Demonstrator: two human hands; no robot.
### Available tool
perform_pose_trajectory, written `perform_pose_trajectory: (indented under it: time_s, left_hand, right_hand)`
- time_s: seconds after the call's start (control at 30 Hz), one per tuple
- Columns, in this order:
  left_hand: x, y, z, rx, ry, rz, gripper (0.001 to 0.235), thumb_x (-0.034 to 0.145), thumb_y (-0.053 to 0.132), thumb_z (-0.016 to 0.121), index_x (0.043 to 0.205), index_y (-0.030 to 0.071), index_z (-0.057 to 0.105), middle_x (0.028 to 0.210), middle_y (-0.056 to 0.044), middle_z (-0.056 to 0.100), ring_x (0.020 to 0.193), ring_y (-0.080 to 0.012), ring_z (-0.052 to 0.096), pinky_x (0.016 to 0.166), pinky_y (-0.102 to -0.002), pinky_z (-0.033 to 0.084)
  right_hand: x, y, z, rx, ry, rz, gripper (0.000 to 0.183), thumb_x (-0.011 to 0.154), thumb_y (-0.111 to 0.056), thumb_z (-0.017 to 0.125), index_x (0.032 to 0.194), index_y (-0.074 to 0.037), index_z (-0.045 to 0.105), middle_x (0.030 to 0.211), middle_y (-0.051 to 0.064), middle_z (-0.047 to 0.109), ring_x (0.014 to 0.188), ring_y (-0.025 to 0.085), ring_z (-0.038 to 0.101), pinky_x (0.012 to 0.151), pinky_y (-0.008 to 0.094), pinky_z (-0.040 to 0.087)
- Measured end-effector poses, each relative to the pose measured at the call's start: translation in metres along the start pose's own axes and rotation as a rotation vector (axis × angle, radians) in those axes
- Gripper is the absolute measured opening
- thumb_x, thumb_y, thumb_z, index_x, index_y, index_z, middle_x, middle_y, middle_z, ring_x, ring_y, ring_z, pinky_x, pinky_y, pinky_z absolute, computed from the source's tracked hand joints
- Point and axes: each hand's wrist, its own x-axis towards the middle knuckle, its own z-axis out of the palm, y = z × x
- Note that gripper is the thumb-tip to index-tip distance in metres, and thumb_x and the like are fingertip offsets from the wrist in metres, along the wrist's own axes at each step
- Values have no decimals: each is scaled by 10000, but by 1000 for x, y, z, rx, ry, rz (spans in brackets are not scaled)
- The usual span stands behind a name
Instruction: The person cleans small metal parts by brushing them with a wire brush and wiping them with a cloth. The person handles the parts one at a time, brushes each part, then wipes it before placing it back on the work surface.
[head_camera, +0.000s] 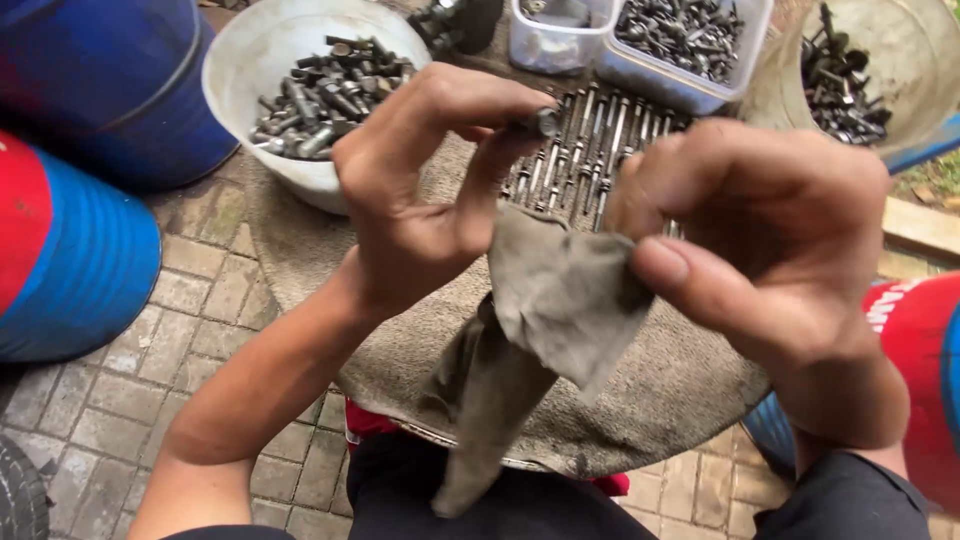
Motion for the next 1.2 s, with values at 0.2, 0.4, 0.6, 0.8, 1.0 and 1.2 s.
perform_pose_trajectory:
  time_s: [0.2,0.4,0.6,0.8,1.0,1.2]
  left_hand:
    - [4,8,2,37,-34,-9,97,1020,-132,681,1071,-53,658,1016,-207,713,919,-300,705,800,-359,613]
    - [4,7,2,78,-84,56,84,1036,-109,636,1082,-56,682,1002,-226,696,892,-327,707,852,-398,593]
    - [3,10,5,91,-123,56,80,1032,-80,611,1057,-80,687,1007,-227,690,899,-331,704,847,-400,591]
    - [-1,8,3,77,-130,54,101,996,-7,661,1053,-90,672,985,-211,684,875,-325,700,781,-380,563]
    - [1,10,4,-3,-157,2,147,935,44,729,998,-74,667,934,-190,707,828,-293,687,772,-384,566]
    - [-20,15,9,-213,-61,-407,156,954,101,577,955,-43,636,842,-118,612,764,-170,538,713,-274,402]
  right_hand:
    - [-8,22,-9,-60,188,56,220,1008,-120,593,1004,97,562,913,165,609,727,175,535,650,245,418]
    - [-5,29,-4,-47,301,59,234,1083,-138,611,1104,91,564,963,163,621,803,192,627,736,255,542]
    - [3,26,3,-39,242,45,167,1035,-11,658,1078,135,589,911,197,621,733,238,675,711,286,621]
    - [7,21,4,-318,158,-132,182,966,30,773,1055,114,638,992,214,629,874,231,620,754,264,618]
    - [8,20,4,-473,133,-355,173,942,53,807,984,136,661,906,239,696,773,278,688,676,314,603]
    - [-6,23,5,-447,137,-458,197,1017,-44,756,1153,66,666,1003,202,680,828,280,689,760,371,576]
